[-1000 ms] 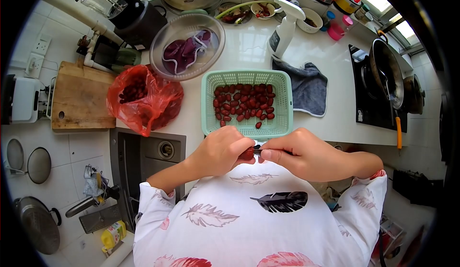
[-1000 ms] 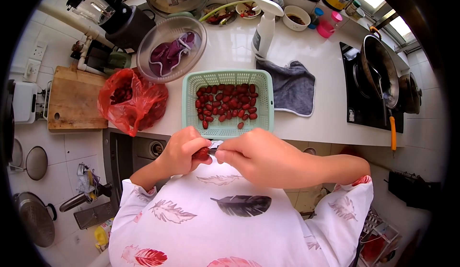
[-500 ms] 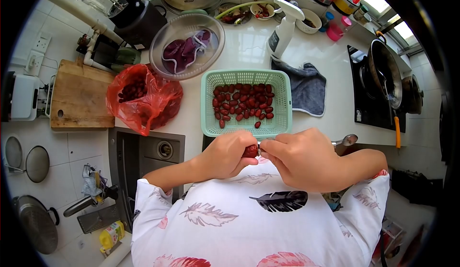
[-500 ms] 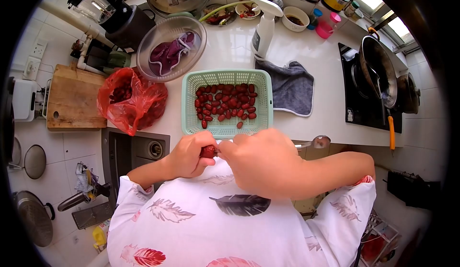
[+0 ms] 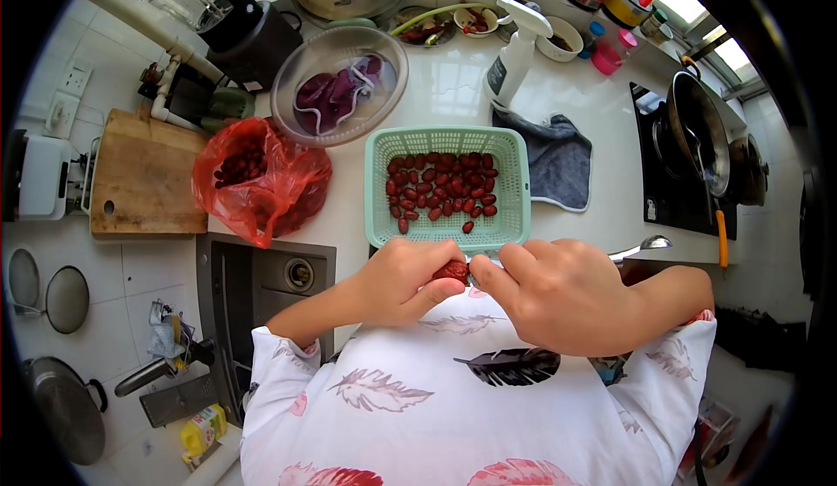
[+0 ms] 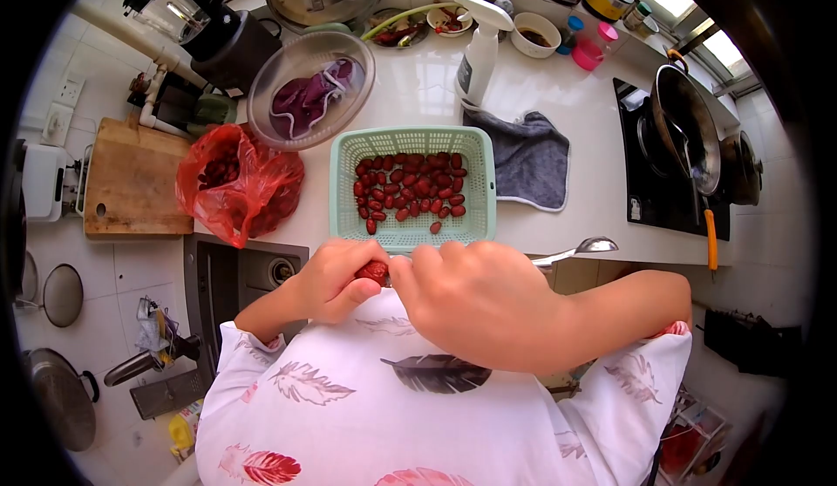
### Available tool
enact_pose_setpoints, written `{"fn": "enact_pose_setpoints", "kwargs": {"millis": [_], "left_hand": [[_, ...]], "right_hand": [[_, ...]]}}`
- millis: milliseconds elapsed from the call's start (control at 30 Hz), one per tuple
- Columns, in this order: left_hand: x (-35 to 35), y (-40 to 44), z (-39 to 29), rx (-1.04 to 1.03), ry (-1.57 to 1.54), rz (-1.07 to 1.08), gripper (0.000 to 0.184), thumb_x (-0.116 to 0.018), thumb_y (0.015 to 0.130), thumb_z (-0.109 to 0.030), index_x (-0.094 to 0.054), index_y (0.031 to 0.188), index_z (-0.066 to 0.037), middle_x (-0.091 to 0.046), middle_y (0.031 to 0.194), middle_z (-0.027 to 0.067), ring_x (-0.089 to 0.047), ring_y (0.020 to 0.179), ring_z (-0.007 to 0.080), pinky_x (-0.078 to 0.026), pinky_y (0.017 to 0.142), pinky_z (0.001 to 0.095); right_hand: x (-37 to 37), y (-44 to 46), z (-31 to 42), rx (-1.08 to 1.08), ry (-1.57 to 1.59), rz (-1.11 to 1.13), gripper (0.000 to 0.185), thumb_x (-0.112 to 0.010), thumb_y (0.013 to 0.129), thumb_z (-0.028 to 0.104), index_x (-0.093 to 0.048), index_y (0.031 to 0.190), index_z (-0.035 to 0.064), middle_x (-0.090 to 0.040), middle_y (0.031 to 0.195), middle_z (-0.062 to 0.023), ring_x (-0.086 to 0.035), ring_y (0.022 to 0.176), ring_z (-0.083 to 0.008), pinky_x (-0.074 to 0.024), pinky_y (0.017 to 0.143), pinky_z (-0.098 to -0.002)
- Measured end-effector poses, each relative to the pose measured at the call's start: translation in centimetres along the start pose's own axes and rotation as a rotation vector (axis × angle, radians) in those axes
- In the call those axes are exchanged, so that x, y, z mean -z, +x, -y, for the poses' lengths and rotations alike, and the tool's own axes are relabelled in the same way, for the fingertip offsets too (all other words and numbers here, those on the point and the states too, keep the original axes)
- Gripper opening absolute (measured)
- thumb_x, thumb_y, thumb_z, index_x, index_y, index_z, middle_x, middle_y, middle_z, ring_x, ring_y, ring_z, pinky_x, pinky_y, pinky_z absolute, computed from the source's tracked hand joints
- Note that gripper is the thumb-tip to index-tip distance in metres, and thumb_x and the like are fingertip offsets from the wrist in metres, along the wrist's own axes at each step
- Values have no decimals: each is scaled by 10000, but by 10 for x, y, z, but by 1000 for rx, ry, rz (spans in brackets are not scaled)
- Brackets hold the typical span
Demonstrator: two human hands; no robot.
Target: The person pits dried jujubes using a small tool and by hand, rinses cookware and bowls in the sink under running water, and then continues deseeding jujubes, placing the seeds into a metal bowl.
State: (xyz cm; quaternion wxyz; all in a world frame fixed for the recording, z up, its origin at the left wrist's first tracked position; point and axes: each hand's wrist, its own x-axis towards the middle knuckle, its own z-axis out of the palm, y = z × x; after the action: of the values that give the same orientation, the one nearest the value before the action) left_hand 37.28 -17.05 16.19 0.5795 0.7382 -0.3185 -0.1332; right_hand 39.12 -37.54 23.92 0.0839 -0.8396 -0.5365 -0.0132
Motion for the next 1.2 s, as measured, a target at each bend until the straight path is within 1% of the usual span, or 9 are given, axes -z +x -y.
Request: {"fn": "enact_pose_setpoints", "kwargs": {"millis": [67, 267, 467, 600, 700, 800, 967, 1033, 1200], "left_hand": [[1, 2, -1, -104, 276, -56, 232, -600, 795, -223, -502, 865, -25, -531, 662, 94, -526, 560, 258, -406, 499, 320], [-6, 5, 0, -161, 389, -229, 292, -701, 682, -99, -522, 906, -42, -535, 683, 75, -509, 593, 235, -417, 516, 302], [-1, 10, 7, -419, 508, -313, 457, -714, 653, -49, -506, 1060, -46, -561, 744, 49, -507, 635, 202, -418, 530, 296], [-8, 8, 10, -432, 564, -341, 534, -728, 624, -28, -478, 1095, -33, -569, 805, 63, -508, 663, 202, -425, 570, 283], [-14, 7, 14, -331, 557, -311, 428, -671, 734, -111, -459, 1090, -5, -549, 817, 85, -504, 687, 229, -434, 636, 299], [-22, 4, 5, -15, 41, -285, 385, -375, 920, -351, -443, 1008, 17, -474, 736, 110, -479, 669, 289, -412, 638, 356], [-23, 2, 15, 98, 138, -329, 345, -360, 929, -304, -460, 816, 6, -460, 712, 123, -468, 608, 273, -387, 548, 335], [-25, 0, 22, -87, 265, -381, 336, -341, 932, -250, -473, 752, 1, -451, 663, 113, -454, 551, 257, -371, 498, 329], [-29, -3, 23, -113, 123, -363, 351, -317, 934, -225, -477, 718, 0, -428, 619, 105, -432, 504, 232, -349, 463, 320]], "right_hand": [[-1, 1, -5, -27, 85, 36, 97, -554, 640, 81, -468, 669, 48, -450, 563, -43, -497, 460, -162, -380, 392, -274], [-1, 8, -18, -245, 534, 106, 120, -527, 762, 102, -551, 733, -12, -540, 590, -137, -578, 545, -252, -427, 469, -368], [8, 21, -33, -560, 1097, 433, 268, -492, 834, 167, -584, 771, -77, -503, 545, -163, -436, 471, -227, -406, 520, -336], [5, 22, -32, -512, 1057, 413, 257, -492, 832, 157, -584, 749, -68, -522, 550, -167, -492, 485, -237, -413, 518, -342], [-2, 18, -25, -435, 775, 327, 231, -495, 825, 150, -590, 726, -36, -562, 591, -154, -555, 522, -251, -432, 509, -353], [-15, 12, -17, -360, 420, 164, 183, -508, 812, 141, -592, 710, 15, -588, 633, -131, -586, 560, -263, -450, 498, -370], [-24, 12, -12, -273, 355, 127, 151, -531, 797, 144, -591, 719, 30, -581, 622, -124, -559, 509, -283, -434, 467, -387], [-21, 13, -13, -265, 396, 180, 152, -527, 800, 145, -594, 728, 29, -576, 608, -125, -554, 504, -289, -428, 464, -391], [-14, 11, -13, -247, 480, 232, 165, -515, 811, 150, -600, 741, 28, -559, 567, -127, -549, 504, -301, -417, 461, -400]]}}
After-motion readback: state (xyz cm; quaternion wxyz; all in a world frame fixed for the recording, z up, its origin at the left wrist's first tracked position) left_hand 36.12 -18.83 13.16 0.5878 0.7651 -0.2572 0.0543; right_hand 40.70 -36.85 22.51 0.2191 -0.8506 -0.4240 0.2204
